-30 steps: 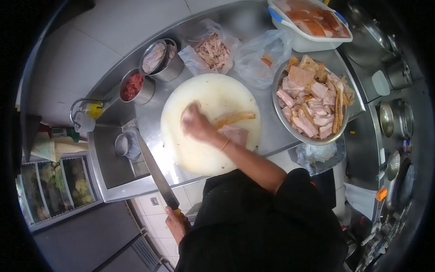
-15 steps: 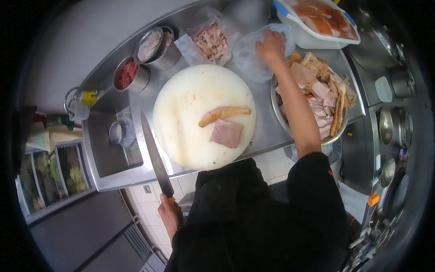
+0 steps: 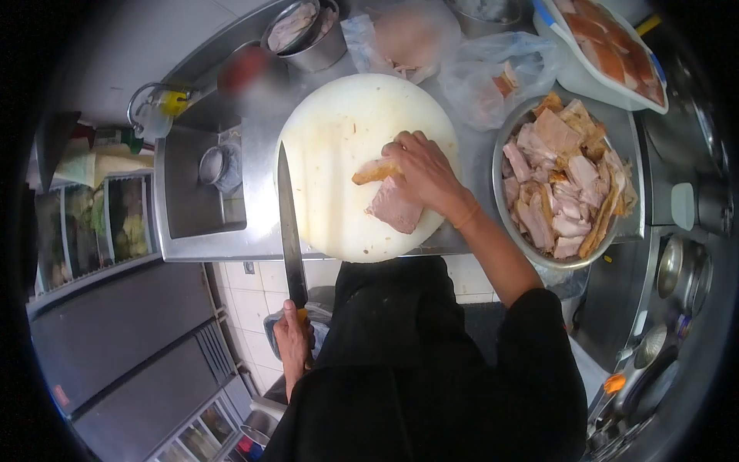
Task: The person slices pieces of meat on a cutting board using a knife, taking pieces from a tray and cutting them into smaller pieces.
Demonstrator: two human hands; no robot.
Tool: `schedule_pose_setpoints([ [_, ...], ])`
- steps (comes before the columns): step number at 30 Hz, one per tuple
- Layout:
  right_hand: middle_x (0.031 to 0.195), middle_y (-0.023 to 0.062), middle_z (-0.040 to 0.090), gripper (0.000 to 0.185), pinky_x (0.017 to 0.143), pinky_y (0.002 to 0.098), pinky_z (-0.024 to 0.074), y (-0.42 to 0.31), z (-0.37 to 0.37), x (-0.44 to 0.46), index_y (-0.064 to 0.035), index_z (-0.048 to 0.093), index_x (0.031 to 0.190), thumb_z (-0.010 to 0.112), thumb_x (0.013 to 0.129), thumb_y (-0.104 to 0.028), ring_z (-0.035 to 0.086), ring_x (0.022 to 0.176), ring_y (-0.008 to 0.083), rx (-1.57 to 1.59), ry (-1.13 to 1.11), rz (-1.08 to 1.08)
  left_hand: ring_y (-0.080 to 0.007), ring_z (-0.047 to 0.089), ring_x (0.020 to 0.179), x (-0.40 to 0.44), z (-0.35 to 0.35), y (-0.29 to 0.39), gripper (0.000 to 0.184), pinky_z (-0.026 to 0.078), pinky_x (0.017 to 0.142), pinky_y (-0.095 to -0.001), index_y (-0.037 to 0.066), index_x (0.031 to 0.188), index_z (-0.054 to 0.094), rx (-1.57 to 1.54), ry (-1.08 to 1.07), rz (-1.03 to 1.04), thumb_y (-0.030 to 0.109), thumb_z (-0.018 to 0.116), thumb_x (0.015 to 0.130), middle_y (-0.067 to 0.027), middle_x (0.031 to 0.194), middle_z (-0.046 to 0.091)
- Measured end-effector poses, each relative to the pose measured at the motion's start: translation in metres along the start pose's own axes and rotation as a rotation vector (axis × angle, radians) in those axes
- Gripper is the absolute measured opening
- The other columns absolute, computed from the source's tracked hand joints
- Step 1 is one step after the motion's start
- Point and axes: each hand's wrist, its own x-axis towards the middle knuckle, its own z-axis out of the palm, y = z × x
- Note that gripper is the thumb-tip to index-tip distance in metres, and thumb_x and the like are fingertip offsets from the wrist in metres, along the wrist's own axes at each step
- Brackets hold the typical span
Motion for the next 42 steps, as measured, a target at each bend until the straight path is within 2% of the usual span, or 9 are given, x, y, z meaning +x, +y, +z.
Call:
schedule_pose_setpoints([
  [2, 0.118, 0.0154, 0.058, 0.050, 0.097, 0.0403, 0.0454, -0.038, -0.021, -0.015, -0.0056, 0.066, 0.122, 0.075, 0.074, -0.014, 0.054, 0.111, 0.0349, 0.145, -0.122, 0.027, -0.0124, 0.050, 0.058, -0.005, 0.002, -0.006, 0.076, 0.041, 0.055, -0.0301, -0.006, 0.079, 0.062, -0.008, 0.026, -0.016, 0.065, 0.046, 0.103, -0.0040, 0.063, 0.053],
  [5, 0.125, 0.0183, 0.054, 0.060, 0.097, 0.0437, 0.0442, -0.032, 0.035, -0.040, -0.0068, 0.062, 0.127, 0.076, 0.070, -0.019, 0.052, 0.113, 0.0369, -0.116, 0.121, -0.059, -0.0124, 0.049, 0.057, -0.006, 0.009, -0.010, 0.076, 0.040, 0.054, -0.0308, -0.005, 0.077, 0.061, -0.024, 0.039, -0.035, 0.065, 0.045, 0.104, -0.0043, 0.062, 0.052],
  [9, 0.122, 0.0175, 0.052, 0.060, 0.099, 0.0461, 0.0434, -0.043, 0.033, -0.042, -0.0066, 0.061, 0.119, 0.078, 0.062, -0.014, 0.051, 0.116, 0.0376, 0.015, -0.119, 0.152, -0.0131, 0.049, 0.056, -0.005, 0.007, -0.011, 0.077, 0.038, 0.052, -0.0314, -0.005, 0.076, 0.060, -0.012, 0.002, -0.001, 0.064, 0.042, 0.104, -0.0050, 0.060, 0.051],
  [13, 0.118, 0.0164, 0.055, 0.050, 0.090, 0.0499, 0.0446, -0.023, 0.014, -0.030, -0.0061, 0.064, 0.112, 0.076, 0.065, -0.013, 0.052, 0.112, 0.0375, 0.051, 0.209, 0.020, -0.0141, 0.050, 0.055, 0.010, -0.001, -0.014, 0.077, 0.039, 0.052, -0.0316, -0.006, 0.078, 0.061, -0.016, -0.029, 0.057, 0.063, 0.041, 0.105, -0.0057, 0.060, 0.052],
  [18, 0.122, 0.0124, 0.056, 0.041, 0.096, 0.0462, 0.0419, 0.022, -0.024, 0.010, -0.0097, 0.069, 0.109, 0.074, 0.068, -0.009, 0.054, 0.110, 0.0347, -0.384, 0.464, 0.090, -0.0130, 0.047, 0.053, 0.018, -0.015, -0.006, 0.077, 0.035, 0.050, -0.0286, -0.003, 0.080, 0.061, -0.028, -0.032, 0.102, 0.068, 0.043, 0.102, -0.0047, 0.062, 0.052],
  [21, 0.118, 0.0127, 0.059, 0.041, 0.099, 0.0455, 0.0395, 0.010, -0.012, 0.012, -0.0079, 0.069, 0.112, 0.071, 0.071, -0.006, 0.056, 0.108, 0.0334, -0.354, 0.362, -0.107, -0.0123, 0.049, 0.056, 0.025, -0.026, -0.012, 0.073, 0.039, 0.052, -0.0295, -0.005, 0.083, 0.063, -0.052, -0.053, 0.074, 0.062, 0.045, 0.104, -0.0053, 0.065, 0.054],
  [24, 0.109, 0.0125, 0.062, 0.038, 0.095, 0.0447, 0.0427, 0.008, 0.026, 0.015, -0.0055, 0.069, 0.109, 0.067, 0.071, -0.004, 0.057, 0.106, 0.0324, -0.278, 0.091, -0.118, -0.0114, 0.049, 0.057, 0.033, -0.032, -0.026, 0.071, 0.039, 0.052, -0.0296, -0.005, 0.082, 0.064, -0.104, -0.089, 0.039, 0.059, 0.046, 0.105, -0.0044, 0.064, 0.053],
  [31, 0.093, 0.0109, 0.060, 0.025, 0.082, 0.0433, 0.0479, -0.014, 0.056, 0.019, -0.0065, 0.059, 0.091, 0.063, 0.067, -0.001, 0.058, 0.095, 0.0329, -0.163, -0.025, -0.127, -0.0107, 0.046, 0.056, 0.053, -0.036, -0.051, 0.070, 0.037, 0.052, -0.0313, -0.003, 0.074, 0.061, -0.117, -0.125, 0.087, 0.058, 0.045, 0.106, -0.0024, 0.059, 0.048],
  [42, 0.088, 0.0140, 0.064, 0.023, 0.080, 0.0452, 0.0533, -0.025, 0.075, 0.028, -0.0044, 0.067, 0.092, 0.064, 0.069, -0.001, 0.063, 0.088, 0.0355, -0.228, 0.018, -0.227, -0.0383, 0.063, 0.074, 0.062, -0.043, -0.048, 0.073, 0.049, 0.077, -0.0456, -0.009, 0.087, 0.066, 0.089, -0.156, 0.131, 0.059, 0.045, 0.104, -0.0268, 0.074, 0.062],
])
